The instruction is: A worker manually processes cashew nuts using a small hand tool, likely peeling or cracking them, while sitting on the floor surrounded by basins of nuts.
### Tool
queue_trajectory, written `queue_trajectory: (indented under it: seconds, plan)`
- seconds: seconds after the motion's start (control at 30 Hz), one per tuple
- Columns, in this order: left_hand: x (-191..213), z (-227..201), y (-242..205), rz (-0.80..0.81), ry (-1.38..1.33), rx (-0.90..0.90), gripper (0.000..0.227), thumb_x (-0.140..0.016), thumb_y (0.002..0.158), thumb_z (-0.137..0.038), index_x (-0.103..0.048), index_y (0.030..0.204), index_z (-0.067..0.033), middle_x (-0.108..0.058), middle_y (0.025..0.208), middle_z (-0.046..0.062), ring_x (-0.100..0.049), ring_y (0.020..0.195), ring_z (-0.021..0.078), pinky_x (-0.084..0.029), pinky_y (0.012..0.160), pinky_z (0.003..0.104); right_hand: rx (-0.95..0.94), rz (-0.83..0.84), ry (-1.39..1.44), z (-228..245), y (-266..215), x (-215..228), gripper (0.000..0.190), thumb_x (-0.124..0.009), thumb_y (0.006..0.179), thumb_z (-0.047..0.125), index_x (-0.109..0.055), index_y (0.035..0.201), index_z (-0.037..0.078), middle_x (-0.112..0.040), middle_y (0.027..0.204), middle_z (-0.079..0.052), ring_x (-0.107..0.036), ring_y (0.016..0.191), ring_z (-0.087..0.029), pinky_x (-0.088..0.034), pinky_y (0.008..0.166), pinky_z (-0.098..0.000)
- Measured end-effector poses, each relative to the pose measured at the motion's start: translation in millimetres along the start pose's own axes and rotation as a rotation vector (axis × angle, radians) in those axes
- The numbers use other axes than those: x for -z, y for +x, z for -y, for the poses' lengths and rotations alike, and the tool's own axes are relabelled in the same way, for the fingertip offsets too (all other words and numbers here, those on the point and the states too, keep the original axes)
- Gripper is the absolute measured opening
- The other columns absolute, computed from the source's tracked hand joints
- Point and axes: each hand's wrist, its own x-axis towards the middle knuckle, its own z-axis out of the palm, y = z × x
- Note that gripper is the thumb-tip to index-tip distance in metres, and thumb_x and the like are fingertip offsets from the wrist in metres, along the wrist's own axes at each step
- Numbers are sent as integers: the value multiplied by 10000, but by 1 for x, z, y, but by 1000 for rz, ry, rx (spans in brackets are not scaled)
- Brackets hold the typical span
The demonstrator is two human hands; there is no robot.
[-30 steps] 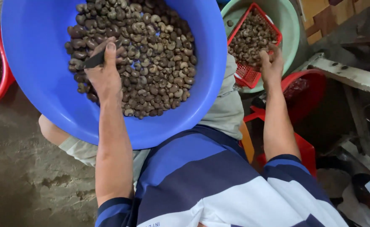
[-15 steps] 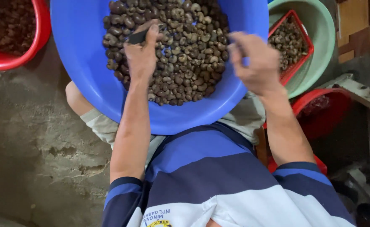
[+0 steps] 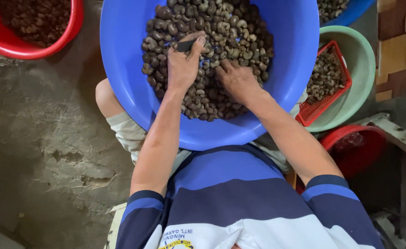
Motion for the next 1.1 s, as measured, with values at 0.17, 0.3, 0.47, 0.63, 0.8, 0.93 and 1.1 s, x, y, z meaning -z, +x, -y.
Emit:
queue_trajectory:
  seconds: [0.17, 0.3, 0.47, 0.63, 0.8, 0.93, 1.1]
  plan:
    - [-4, -5, -1, -1, -66, 18, 266, -668, 1008, -145, -716, 1231, -9, -798, 1017, 62, -781, 873, 138, -623, 770, 254, -163, -67, 416, -2, 2, 11, 222, -703, 870, 106, -606, 1051, 21, -633, 977, -165, -654, 748, -348, -544, 626, -427]
    - [-1, -14, -1, -5, -189, -52, 312, -717, 1008, -245, -721, 1240, -36, -790, 1044, 78, -769, 952, 157, -637, 860, 290, -644, -70, 1432, -8, 32, 48, 244, -656, 994, 105, -639, 1214, 1, -716, 935, -86, -689, 735, -136, -602, 663, -251]
    - [-1, -37, -4, -12, -73, -59, 276, -692, 1007, -287, -772, 1169, -79, -766, 1046, -4, -660, 923, 103, -545, 855, 250, -786, -256, 1985, -22, 50, 25, 361, -727, 962, 123, -636, 1304, 49, -706, 1063, -51, -705, 915, -136, -655, 838, -292]
    - [-4, -28, -2, -57, -17, -119, 222, -691, 1031, -233, -798, 1150, -80, -771, 1150, 204, -704, 1153, 316, -506, 1077, 519, -780, -334, 1853, -7, 62, 15, 446, -819, 901, 79, -666, 1314, 8, -703, 1151, -213, -747, 966, -317, -683, 791, -472]
    - [-11, 0, 5, 23, -184, 47, 283, -771, 1005, -386, -815, 1204, -189, -780, 1168, 121, -721, 1152, 266, -581, 999, 439, -717, -327, 1546, -21, 47, 12, 392, -811, 993, 201, -690, 1309, 3, -719, 979, -178, -689, 797, -219, -618, 672, -414]
    - [-1, -13, 0, 90, -143, 96, 333, -698, 1057, -389, -768, 1272, -145, -738, 1243, 180, -654, 1253, 381, -523, 1075, 566, -652, -328, 1453, -16, 44, 23, 354, -773, 1016, 154, -688, 1325, 4, -749, 957, -189, -720, 834, -238, -605, 719, -421]
    - [2, -24, -5, 135, -231, 97, 360, -692, 1064, -376, -762, 1285, -100, -706, 1289, 235, -574, 1332, 450, -502, 1078, 602, -734, -287, 1556, -6, 43, 46, 353, -730, 1038, 179, -662, 1327, -13, -717, 1119, -227, -701, 1015, -287, -617, 861, -487]
